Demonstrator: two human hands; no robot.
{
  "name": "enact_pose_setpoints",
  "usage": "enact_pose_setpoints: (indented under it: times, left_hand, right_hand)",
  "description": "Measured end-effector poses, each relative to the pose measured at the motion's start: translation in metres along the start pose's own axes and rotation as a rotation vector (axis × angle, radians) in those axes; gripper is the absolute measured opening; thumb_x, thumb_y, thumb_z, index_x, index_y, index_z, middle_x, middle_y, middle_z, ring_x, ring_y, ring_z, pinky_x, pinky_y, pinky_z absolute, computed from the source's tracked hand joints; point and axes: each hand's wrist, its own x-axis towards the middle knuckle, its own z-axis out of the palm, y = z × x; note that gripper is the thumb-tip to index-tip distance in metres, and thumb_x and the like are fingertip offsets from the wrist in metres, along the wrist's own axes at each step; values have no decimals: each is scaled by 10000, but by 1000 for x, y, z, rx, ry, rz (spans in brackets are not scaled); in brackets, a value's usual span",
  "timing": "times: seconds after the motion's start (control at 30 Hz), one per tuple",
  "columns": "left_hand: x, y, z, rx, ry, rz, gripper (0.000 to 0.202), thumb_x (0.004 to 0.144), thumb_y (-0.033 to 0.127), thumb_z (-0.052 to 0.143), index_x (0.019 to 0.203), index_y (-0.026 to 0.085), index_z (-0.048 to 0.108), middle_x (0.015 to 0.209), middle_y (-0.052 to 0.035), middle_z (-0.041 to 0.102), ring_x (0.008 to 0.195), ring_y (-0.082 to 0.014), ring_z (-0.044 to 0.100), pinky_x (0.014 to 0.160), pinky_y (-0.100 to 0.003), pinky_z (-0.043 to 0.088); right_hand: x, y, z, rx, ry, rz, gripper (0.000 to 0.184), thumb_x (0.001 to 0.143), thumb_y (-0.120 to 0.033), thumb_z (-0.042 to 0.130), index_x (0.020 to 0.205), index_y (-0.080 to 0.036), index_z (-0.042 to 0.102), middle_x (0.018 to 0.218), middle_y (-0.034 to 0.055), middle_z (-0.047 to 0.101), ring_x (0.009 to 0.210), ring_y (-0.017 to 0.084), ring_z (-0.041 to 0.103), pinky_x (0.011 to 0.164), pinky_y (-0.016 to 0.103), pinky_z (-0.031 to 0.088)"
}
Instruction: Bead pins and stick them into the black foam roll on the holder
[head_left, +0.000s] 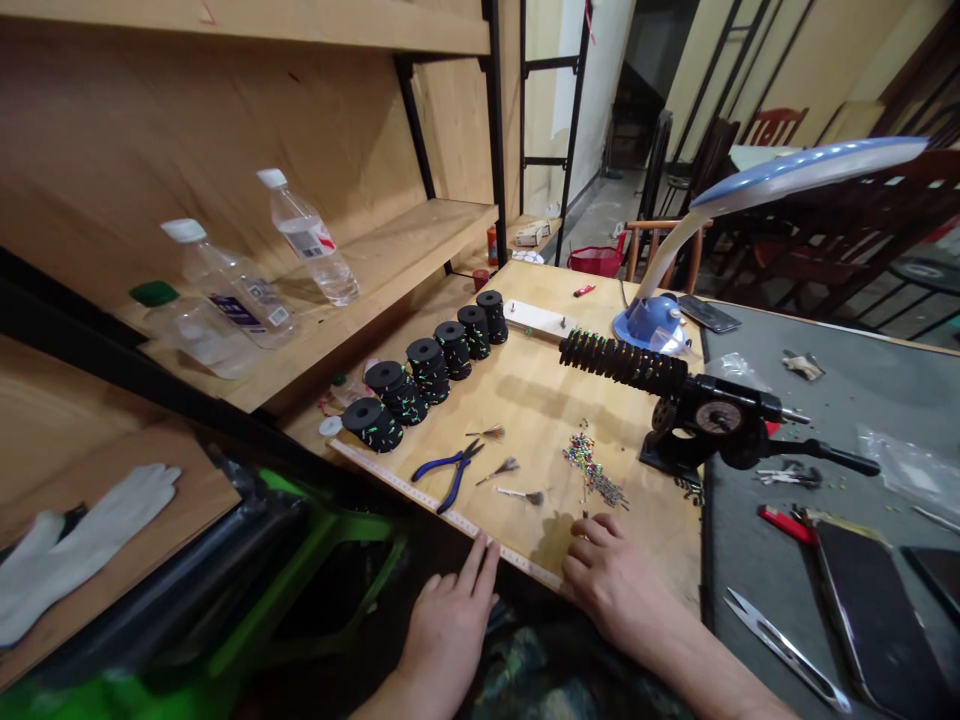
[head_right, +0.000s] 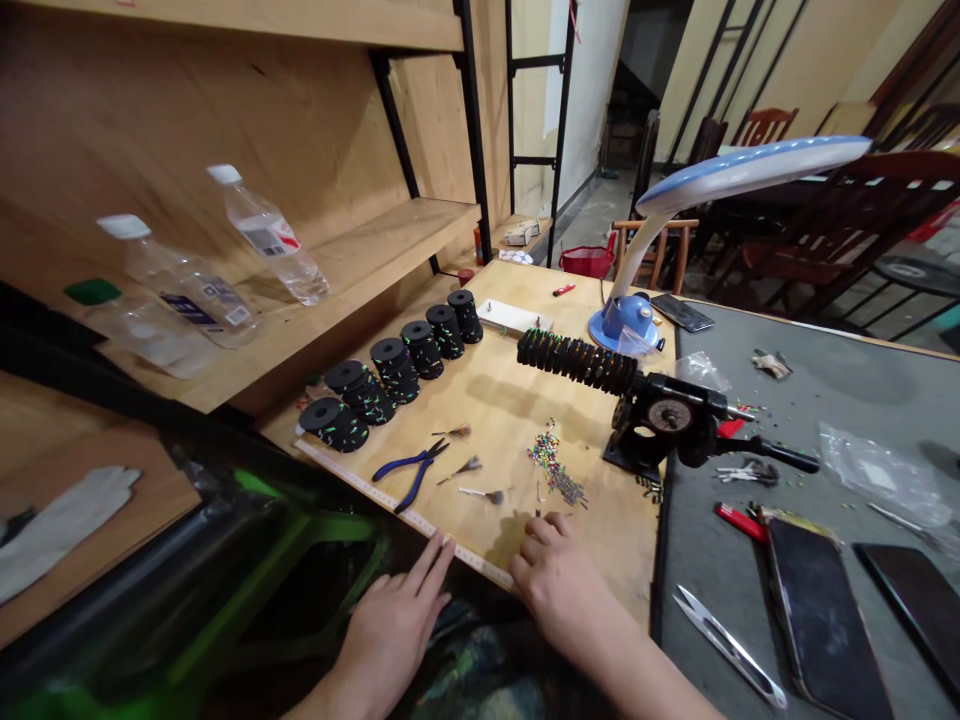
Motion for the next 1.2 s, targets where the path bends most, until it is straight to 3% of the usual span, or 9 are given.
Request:
enact_pose_setpoints:
  times: [0.1, 0.3, 0.47, 0.83, 1.03, 1.2]
  left_hand:
    - [1, 0, 0, -3, -16, 5, 486, 826, 141, 599, 1306, 196, 550, 1378, -96, 505, 663, -185, 679, 622, -325, 535]
    - [0, 0, 1, -8, -26, 4, 490, 839, 136, 576, 1323, 192, 530, 1381, -92, 497, 687, -191, 683, 636, -329, 539]
    - [0, -2, 1, 7, -27, 10, 481, 840, 151, 584, 1317, 188, 537, 1379, -99, 500, 651, -183, 674, 622, -327, 541]
    - [1, 2, -1, 4, -30, -14, 495, 821, 158, 622, 1310, 194, 545, 1364, -128, 522, 660, -195, 684, 616, -331, 538]
    - [0, 3, 2, 8, -48, -25, 524, 826, 167, 618, 1338, 204, 510, 1395, -97, 483, 705, -208, 692, 636, -338, 538]
    - [0, 2, 4, -5, -69, -25, 516, 836, 176, 607, 1341, 195, 506, 1397, -106, 476, 692, -203, 688, 635, -343, 542]
  right_hand:
    - [-3, 0, 4, 40, 30, 54, 198, 886, -238, 572, 694, -196, 550, 684, 20, 636, 711, 189, 520, 706, 330, 314]
    - [-13, -13, 23, 135, 92, 122, 221, 894, -101, 472, 700, -201, 503, 673, 16, 604, 676, 178, 497, 661, 288, 305]
    - [-20, -17, 36, 92, 132, 163, 214, 861, -64, 454, 703, -205, 493, 639, 14, 585, 654, 185, 483, 654, 298, 287]
    - [-21, -19, 28, 18, 135, 204, 181, 810, -78, 535, 684, -207, 516, 619, 12, 587, 641, 184, 494, 620, 294, 284]
    - [-17, -18, 29, 68, 58, 234, 144, 779, -67, 576, 737, -204, 571, 824, 32, 623, 739, 184, 524, 656, 282, 339]
    - [-16, -18, 31, 86, 34, 253, 153, 794, -64, 557, 733, -202, 584, 821, 32, 620, 748, 182, 533, 665, 279, 367]
